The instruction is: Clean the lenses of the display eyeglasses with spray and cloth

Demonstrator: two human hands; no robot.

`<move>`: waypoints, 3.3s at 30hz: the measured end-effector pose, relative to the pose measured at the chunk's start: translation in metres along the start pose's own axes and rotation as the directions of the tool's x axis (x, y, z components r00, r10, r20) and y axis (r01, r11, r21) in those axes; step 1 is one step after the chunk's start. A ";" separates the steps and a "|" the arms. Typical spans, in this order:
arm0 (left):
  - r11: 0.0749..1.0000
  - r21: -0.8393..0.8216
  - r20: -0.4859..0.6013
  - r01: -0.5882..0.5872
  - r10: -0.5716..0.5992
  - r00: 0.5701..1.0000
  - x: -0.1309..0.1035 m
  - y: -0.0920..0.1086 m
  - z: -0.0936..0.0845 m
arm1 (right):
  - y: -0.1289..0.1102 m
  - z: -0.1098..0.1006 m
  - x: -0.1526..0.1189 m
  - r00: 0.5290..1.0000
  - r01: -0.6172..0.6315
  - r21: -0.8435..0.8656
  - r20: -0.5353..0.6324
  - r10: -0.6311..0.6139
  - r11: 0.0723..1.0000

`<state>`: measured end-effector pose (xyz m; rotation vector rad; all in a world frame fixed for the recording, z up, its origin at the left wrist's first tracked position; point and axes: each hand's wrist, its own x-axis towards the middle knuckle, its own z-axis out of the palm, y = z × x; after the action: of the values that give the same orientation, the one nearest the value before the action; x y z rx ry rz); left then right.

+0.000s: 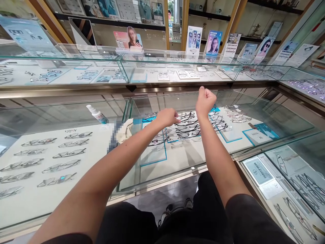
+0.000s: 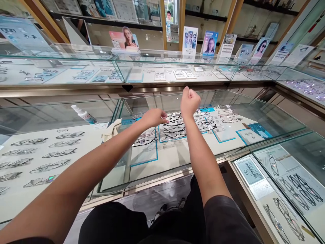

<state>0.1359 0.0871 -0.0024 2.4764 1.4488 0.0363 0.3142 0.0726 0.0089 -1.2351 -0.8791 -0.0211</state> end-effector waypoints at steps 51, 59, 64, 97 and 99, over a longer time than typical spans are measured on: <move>0.997 0.077 -0.088 -0.007 0.014 0.996 0.082 0.024 -0.008 | -0.023 -0.003 -0.013 0.998 -0.010 0.007 0.056 0.009 1.000; 0.858 -0.508 -0.317 -0.072 -0.109 0.942 0.041 -0.014 -0.043 | -0.017 0.001 -0.013 0.986 -0.032 0.066 0.166 0.020 0.997; 0.561 -0.802 -0.349 -0.203 -0.165 0.923 -0.024 -0.055 -0.043 | -0.018 0.005 -0.014 0.958 -0.098 0.193 0.284 0.040 0.976; 0.105 -0.944 -0.315 -0.312 -0.015 0.949 -0.103 -0.116 0.005 | -0.044 0.024 -0.106 0.499 -0.262 0.277 0.859 -0.116 0.924; 0.097 -0.949 -0.301 -0.299 -0.005 0.954 -0.101 -0.118 0.009 | -0.043 0.024 -0.106 0.494 -0.239 0.285 0.859 -0.137 0.928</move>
<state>-0.0134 0.0528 -0.0282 1.3499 0.6637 1.0462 0.2084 0.0304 -0.0178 -0.8483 -1.6461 0.8875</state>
